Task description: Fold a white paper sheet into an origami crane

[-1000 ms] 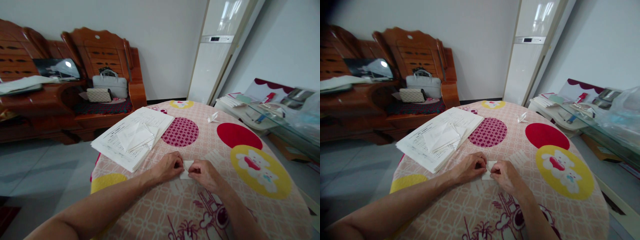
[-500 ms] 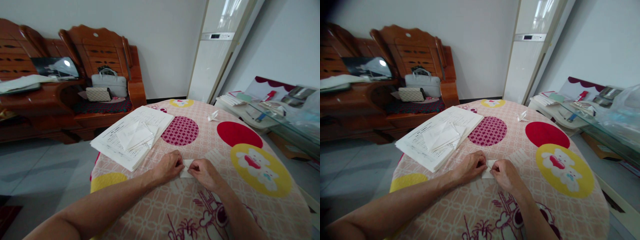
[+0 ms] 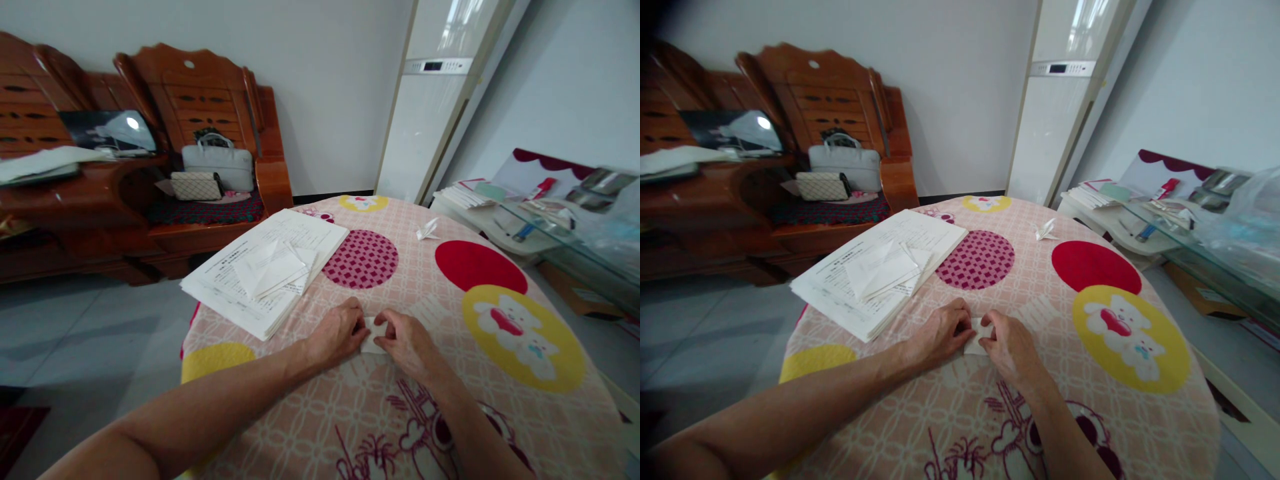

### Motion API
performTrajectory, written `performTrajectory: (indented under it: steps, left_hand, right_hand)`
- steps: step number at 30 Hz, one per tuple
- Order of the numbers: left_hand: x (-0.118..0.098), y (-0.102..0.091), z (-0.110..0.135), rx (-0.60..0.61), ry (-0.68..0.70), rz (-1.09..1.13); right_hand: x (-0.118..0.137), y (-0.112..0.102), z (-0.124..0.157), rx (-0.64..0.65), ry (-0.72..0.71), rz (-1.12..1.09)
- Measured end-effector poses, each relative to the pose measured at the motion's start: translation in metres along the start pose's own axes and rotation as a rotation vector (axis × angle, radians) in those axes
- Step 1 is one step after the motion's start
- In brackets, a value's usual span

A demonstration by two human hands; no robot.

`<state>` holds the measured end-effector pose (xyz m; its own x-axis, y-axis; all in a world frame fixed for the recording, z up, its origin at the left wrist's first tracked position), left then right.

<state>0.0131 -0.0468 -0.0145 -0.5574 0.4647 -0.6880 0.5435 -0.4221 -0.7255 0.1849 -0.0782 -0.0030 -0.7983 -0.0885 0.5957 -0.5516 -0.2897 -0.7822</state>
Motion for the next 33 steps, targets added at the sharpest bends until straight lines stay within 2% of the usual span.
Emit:
performTrajectory:
  steps: [12,33]
  left_hand:
    - [-0.0022,0.0006,-0.0008,-0.025,-0.044,0.001]
    - [-0.0026,0.001,-0.0052,-0.017,-0.041,-0.043]
  right_hand:
    - [0.0041,-0.0022,-0.0005,0.021,0.021,-0.007]
    - [0.0035,-0.0024,-0.0004,0.011,0.026,-0.022]
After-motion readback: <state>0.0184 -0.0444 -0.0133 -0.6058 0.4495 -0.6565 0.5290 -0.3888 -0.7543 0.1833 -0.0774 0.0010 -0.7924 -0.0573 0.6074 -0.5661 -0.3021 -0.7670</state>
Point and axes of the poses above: each hand's wrist, its own z-axis away from the middle knuckle, its own y-axis out of the palm, x = y × z, the point moved 1 cm from there along -z, towards the middle knuckle, and after that the axes turned 9 degrees about x, right-handed, at the moved point
